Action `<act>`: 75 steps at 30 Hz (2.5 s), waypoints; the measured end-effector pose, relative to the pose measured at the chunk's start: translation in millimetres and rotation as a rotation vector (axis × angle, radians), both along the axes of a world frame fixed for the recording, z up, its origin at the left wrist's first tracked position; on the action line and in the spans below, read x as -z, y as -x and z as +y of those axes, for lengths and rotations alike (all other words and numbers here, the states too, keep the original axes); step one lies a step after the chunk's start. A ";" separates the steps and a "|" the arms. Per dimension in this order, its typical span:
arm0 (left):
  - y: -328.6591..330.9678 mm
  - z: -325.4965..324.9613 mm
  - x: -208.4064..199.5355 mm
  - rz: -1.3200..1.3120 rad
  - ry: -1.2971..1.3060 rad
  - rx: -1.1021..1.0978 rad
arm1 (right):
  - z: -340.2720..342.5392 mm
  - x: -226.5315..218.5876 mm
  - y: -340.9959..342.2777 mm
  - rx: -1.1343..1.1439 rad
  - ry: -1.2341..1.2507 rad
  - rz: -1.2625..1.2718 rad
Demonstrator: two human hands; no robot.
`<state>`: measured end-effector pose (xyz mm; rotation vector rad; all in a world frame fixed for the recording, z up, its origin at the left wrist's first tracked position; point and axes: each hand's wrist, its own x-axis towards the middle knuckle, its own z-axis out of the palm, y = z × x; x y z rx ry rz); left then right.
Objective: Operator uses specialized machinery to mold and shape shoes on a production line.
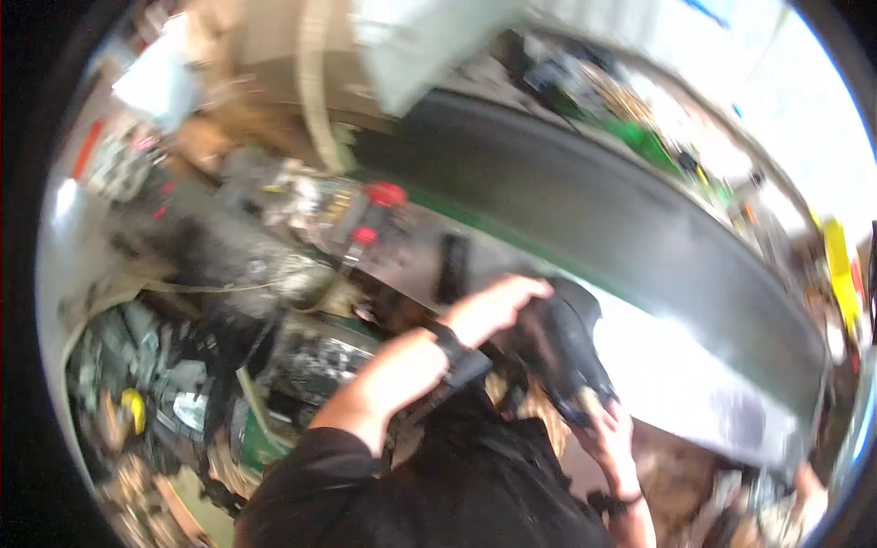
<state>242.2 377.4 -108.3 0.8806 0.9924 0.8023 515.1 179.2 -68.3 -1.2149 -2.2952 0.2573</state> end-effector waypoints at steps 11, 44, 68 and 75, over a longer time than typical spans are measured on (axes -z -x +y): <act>-70.7 50.8 92.5 0.614 -0.117 -0.315 | 10.3 91.5 19.9 0.381 0.173 0.624; 99.6 -197.9 -110.2 0.547 -0.227 -0.736 | -0.4 -74.4 133.4 -0.234 1.093 0.730; 355.1 -585.8 -211.4 0.765 -0.180 -1.486 | -217.6 -99.5 463.4 -0.828 0.851 0.540; 391.1 -563.5 -208.9 0.591 -0.099 -1.562 | -181.6 -67.3 498.6 -0.905 0.943 0.642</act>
